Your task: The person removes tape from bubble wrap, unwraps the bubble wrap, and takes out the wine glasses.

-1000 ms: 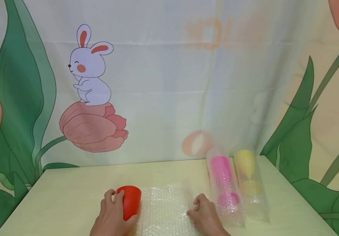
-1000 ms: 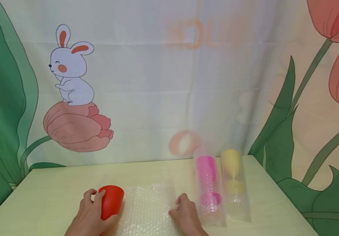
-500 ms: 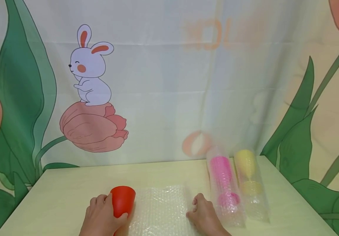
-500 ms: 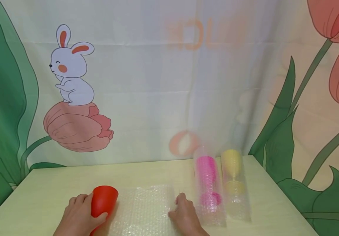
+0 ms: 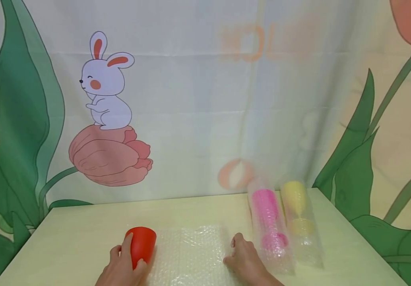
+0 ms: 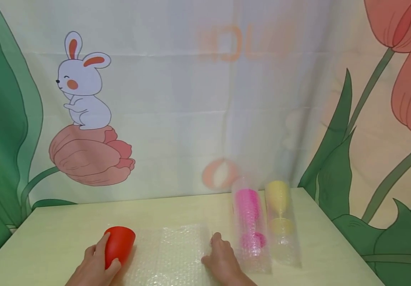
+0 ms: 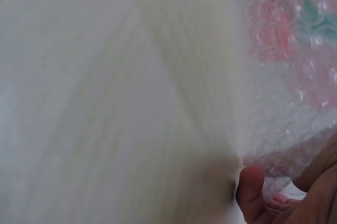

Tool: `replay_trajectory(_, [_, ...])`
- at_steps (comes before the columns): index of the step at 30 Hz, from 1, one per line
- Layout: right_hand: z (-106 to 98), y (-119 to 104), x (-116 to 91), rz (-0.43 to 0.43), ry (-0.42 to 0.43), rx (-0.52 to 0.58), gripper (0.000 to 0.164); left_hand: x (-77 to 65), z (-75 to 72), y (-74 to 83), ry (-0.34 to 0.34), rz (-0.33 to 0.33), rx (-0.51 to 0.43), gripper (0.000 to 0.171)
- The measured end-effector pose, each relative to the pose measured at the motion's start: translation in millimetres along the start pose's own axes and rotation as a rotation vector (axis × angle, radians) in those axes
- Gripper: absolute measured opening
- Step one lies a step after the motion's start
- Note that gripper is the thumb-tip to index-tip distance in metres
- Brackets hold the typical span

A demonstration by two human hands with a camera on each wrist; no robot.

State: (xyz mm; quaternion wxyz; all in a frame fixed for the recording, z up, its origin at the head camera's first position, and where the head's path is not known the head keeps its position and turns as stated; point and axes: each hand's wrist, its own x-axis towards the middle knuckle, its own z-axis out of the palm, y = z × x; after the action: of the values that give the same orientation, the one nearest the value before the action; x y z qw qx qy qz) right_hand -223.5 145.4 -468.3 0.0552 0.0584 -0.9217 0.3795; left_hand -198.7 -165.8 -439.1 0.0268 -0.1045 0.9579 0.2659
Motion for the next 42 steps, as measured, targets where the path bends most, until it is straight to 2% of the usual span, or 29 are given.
replay_trajectory(7, [-1,-3,4,0.035,-0.004,-0.017,0.040,1.9,2.6,-7.2,-0.013,-0.018,-0.004,0.097])
replay_trajectory(15, [-2,-2,10,0.067,0.002,-0.029,0.041,1.3,2.2,-5.8,-0.034,-0.098,-0.030,0.100])
replay_trajectory(23, [-2,-3,12,0.029,-0.002,-0.019,0.043,0.2,-0.1,-6.6,-0.057,-0.134,-0.046,0.100])
replay_trajectory(27, [-1,-2,12,0.047,0.011,-0.055,0.052,1.1,0.3,-7.0,-0.058,-0.130,-0.037,0.102])
replay_trajectory(33, [0,-4,14,0.073,0.024,-0.117,0.079,1.6,1.4,-7.8,-0.052,-0.131,-0.038,0.102])
replay_trajectory(37, [-1,-6,15,0.017,0.025,-0.192,0.087,0.7,0.8,-7.4,-0.048,-0.126,-0.035,0.101])
replay_trajectory(42, [-1,-11,13,-0.068,0.051,-0.345,0.085,0.2,-0.7,-7.2,-0.051,-0.132,-0.029,0.101])
